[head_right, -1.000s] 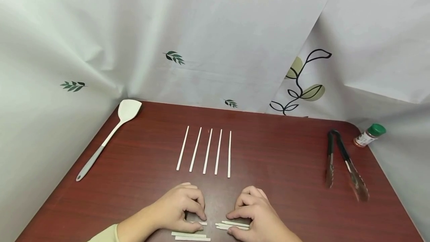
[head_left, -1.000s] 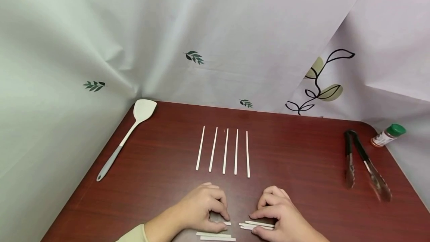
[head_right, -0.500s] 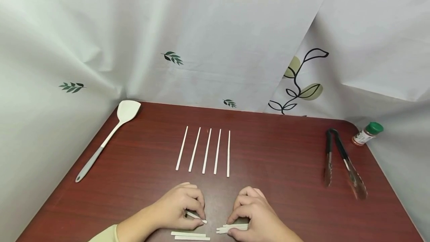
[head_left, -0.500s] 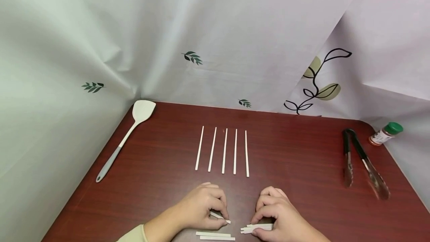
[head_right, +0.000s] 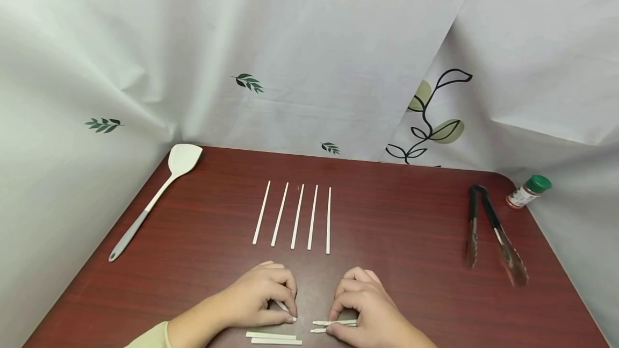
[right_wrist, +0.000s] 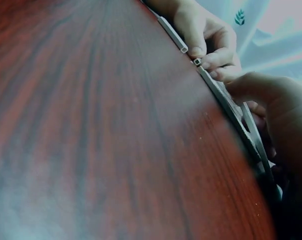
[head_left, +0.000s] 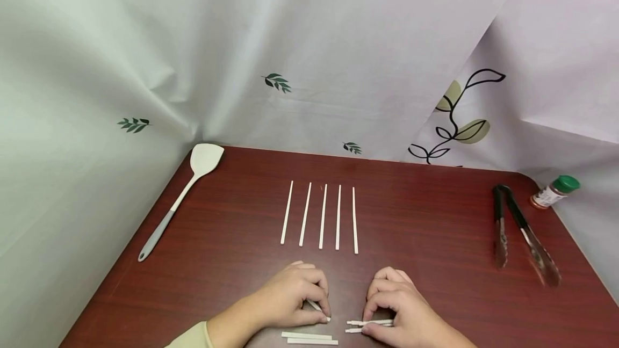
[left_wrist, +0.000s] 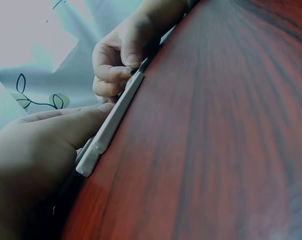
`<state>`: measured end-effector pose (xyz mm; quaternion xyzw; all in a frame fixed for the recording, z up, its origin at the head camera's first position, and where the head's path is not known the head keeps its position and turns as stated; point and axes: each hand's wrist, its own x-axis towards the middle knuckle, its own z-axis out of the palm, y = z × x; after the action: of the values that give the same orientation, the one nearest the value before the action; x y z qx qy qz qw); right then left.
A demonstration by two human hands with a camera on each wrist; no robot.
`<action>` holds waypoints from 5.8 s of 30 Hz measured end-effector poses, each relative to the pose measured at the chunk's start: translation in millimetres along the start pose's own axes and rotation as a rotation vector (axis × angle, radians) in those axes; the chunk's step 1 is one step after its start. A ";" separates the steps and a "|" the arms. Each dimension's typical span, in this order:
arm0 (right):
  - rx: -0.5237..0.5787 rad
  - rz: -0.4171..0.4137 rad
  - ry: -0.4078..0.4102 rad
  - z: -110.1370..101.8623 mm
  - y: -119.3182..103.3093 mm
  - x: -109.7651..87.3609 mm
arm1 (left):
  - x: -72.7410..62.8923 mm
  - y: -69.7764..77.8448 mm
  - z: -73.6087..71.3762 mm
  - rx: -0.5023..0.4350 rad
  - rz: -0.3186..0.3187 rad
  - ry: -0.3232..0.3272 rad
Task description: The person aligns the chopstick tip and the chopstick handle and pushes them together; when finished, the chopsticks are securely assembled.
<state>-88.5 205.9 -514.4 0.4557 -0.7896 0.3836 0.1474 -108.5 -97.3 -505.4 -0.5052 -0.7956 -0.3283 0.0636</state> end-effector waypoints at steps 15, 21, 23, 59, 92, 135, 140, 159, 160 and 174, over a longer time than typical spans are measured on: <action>0.042 0.274 0.093 -4.0 -10.9 -0.5 | 0.8 -1.1 -1.7 -0.101 -0.079 0.087; 0.034 0.170 0.125 -1.7 -7.3 2.0 | 2.9 -0.2 -1.4 -0.117 -0.044 0.154; 0.035 0.141 0.131 -0.9 -5.0 2.3 | 3.0 0.7 -0.9 -0.088 -0.038 0.160; 0.188 -0.188 0.107 1.7 -8.6 17.9 | 9.3 22.6 19.7 -0.031 0.021 0.228; 0.123 -0.154 0.101 4.0 -1.0 8.4 | 15.6 21.7 22.0 0.021 0.054 0.279; 0.238 0.337 0.249 -7.0 -4.9 4.2 | 16.0 27.3 25.1 0.013 -0.208 0.269; 0.529 0.512 0.374 -12.2 -2.7 7.1 | 17.3 27.2 24.4 0.044 -0.146 0.209; 0.344 0.557 0.522 -8.4 8.8 18.8 | 26.6 20.7 23.9 0.123 -0.018 0.024; 0.287 0.565 0.501 -8.6 10.3 19.2 | 27.4 20.3 24.3 0.145 -0.007 0.024; -0.388 0.707 -0.101 -8.9 12.7 37.7 | 45.6 17.8 37.5 0.300 0.014 0.028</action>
<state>-120.4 193.2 -492.6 0.1380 -0.9616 0.2316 0.0507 -106.8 -35.6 -506.7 -0.4911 -0.8311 -0.2124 0.1515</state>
